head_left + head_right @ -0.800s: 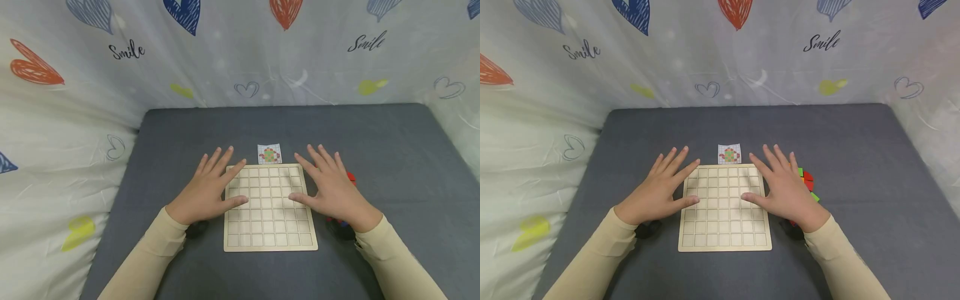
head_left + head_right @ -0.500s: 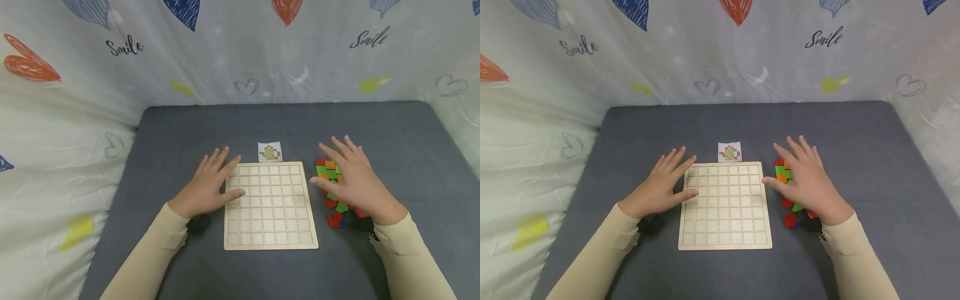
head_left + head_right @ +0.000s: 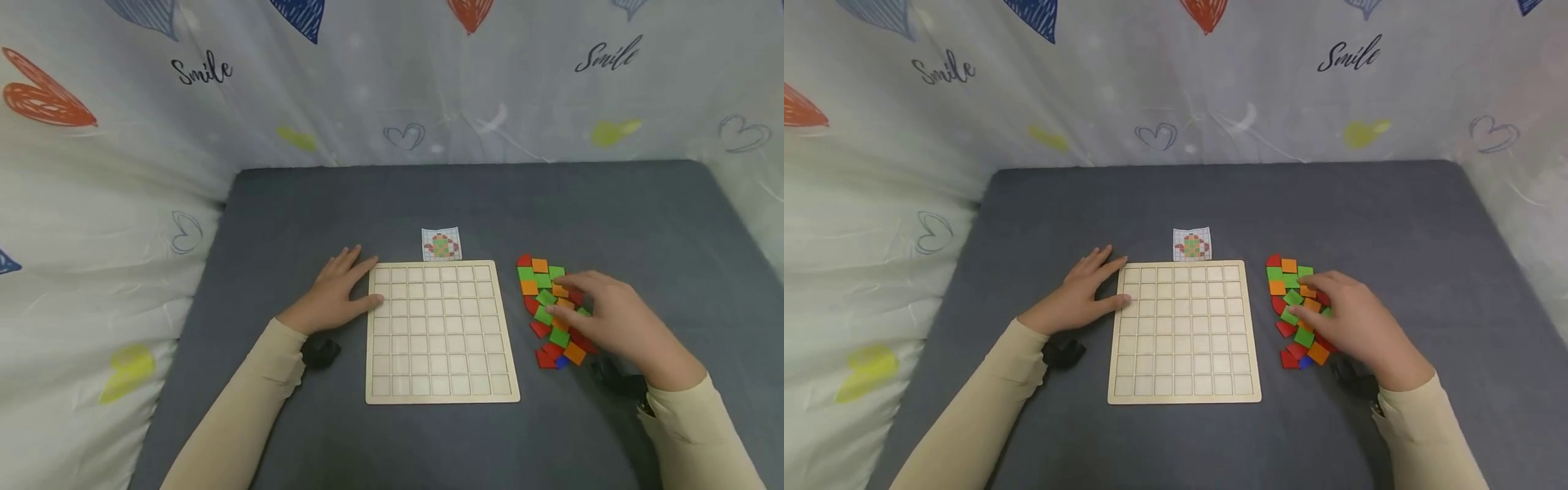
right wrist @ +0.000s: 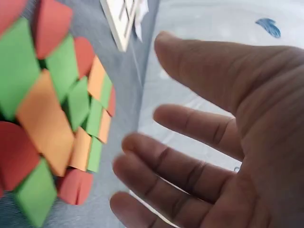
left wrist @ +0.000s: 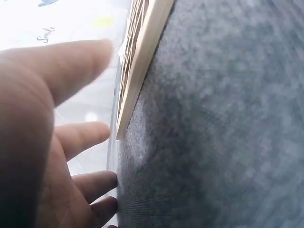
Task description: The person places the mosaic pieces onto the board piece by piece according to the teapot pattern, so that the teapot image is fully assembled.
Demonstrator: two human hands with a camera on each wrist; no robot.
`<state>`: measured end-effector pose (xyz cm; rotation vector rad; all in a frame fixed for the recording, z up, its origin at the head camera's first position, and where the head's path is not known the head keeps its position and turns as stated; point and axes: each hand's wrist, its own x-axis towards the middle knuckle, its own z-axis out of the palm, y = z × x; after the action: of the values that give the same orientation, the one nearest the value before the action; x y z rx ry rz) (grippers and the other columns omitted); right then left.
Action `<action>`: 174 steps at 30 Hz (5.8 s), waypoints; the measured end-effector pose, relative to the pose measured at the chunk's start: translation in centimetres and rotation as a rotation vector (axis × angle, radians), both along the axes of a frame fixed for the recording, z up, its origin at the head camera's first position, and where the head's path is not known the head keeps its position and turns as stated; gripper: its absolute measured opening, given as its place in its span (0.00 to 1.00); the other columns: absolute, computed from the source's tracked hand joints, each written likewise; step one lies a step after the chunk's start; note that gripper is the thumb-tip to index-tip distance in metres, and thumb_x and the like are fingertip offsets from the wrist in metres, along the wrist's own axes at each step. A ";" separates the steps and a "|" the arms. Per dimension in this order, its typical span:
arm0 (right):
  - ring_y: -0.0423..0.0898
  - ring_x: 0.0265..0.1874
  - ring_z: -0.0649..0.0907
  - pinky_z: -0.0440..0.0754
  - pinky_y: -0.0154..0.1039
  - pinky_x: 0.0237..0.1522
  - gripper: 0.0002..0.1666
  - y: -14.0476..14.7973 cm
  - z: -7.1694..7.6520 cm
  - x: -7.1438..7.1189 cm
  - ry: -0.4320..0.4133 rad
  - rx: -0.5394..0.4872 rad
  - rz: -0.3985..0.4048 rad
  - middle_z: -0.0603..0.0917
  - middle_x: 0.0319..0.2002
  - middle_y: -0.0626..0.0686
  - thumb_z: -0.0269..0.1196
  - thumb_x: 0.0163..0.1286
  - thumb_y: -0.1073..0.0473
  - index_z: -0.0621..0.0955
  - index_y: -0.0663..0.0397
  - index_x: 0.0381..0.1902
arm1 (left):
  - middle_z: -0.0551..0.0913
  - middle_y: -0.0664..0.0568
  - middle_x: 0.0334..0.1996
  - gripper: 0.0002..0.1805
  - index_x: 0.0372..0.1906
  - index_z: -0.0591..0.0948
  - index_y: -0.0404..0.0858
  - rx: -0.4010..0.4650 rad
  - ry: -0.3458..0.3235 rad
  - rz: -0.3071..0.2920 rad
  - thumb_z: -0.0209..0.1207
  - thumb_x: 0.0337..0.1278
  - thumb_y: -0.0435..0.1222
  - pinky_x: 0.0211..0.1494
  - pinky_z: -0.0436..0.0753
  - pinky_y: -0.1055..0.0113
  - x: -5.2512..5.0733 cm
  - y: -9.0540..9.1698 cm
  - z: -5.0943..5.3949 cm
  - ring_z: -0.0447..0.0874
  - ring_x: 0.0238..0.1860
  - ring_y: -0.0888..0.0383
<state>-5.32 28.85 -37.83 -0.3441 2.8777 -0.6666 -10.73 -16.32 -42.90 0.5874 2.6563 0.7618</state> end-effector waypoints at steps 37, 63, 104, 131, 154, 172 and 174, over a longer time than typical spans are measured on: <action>0.29 0.22 0.71 0.71 0.32 0.26 0.16 0.6 -2.2 3.5 -0.102 -0.023 0.249 0.74 0.23 0.32 0.81 0.58 0.55 0.81 0.38 0.28 | 0.44 0.42 0.86 0.46 0.84 0.62 0.45 0.019 0.039 0.013 0.65 0.69 0.58 0.84 0.39 0.37 -0.3 -0.6 -1.4 0.36 0.86 0.41; 0.41 0.30 0.81 0.81 0.41 0.34 0.02 -11.4 0.5 -8.2 0.012 -0.156 0.330 0.88 0.36 0.47 0.70 0.74 0.62 0.89 0.52 0.41 | 0.44 0.44 0.86 0.45 0.85 0.60 0.49 -0.011 0.050 0.015 0.61 0.71 0.59 0.85 0.38 0.40 0.0 -0.6 -1.2 0.36 0.86 0.42; 0.42 0.33 0.81 0.80 0.41 0.38 0.05 -15.1 -4.2 -10.0 0.010 -0.285 0.377 0.87 0.34 0.46 0.72 0.68 0.66 0.93 0.52 0.34 | 0.43 0.46 0.87 0.44 0.85 0.60 0.51 -0.031 0.041 0.026 0.61 0.71 0.60 0.85 0.37 0.41 0.1 -0.5 -1.2 0.34 0.86 0.45; 0.41 0.27 0.81 0.82 0.41 0.35 0.06 -15.0 -3.5 -9.6 -0.019 -0.272 0.330 0.87 0.30 0.45 0.68 0.70 0.66 0.90 0.52 0.34 | 0.44 0.46 0.86 0.45 0.84 0.61 0.50 -0.012 0.046 0.032 0.63 0.70 0.59 0.85 0.37 0.41 0.1 -0.4 -1.2 0.36 0.86 0.44; 0.49 0.38 0.81 0.80 0.48 0.42 0.15 -6.8 0.3 -10.0 -0.105 -0.137 0.091 0.87 0.45 0.55 0.62 0.80 0.53 0.86 0.56 0.54 | 0.45 0.45 0.86 0.44 0.84 0.62 0.49 -0.003 0.044 0.025 0.62 0.71 0.59 0.85 0.38 0.40 0.0 0.0 -1.3 0.36 0.86 0.44; 0.56 0.41 0.80 0.81 0.52 0.41 0.18 -0.1 -1.3 -9.9 -0.191 0.031 0.071 0.83 0.44 0.63 0.68 0.74 0.56 0.84 0.65 0.52 | 0.47 0.43 0.86 0.44 0.83 0.63 0.49 0.022 0.093 0.027 0.64 0.69 0.58 0.83 0.40 0.35 0.0 -0.4 -1.9 0.37 0.86 0.41; 0.56 0.41 0.80 0.81 0.52 0.41 0.17 0.1 -1.3 -9.9 -0.199 0.034 0.068 0.83 0.45 0.63 0.69 0.74 0.57 0.84 0.65 0.51 | 0.47 0.44 0.86 0.45 0.84 0.63 0.49 0.023 0.096 0.026 0.64 0.69 0.58 0.83 0.40 0.35 0.0 -0.4 -1.8 0.37 0.86 0.42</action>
<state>-15.18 28.96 -39.09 -0.3478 2.6733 -0.6030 -10.75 -16.68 -44.72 0.6104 2.7512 0.7914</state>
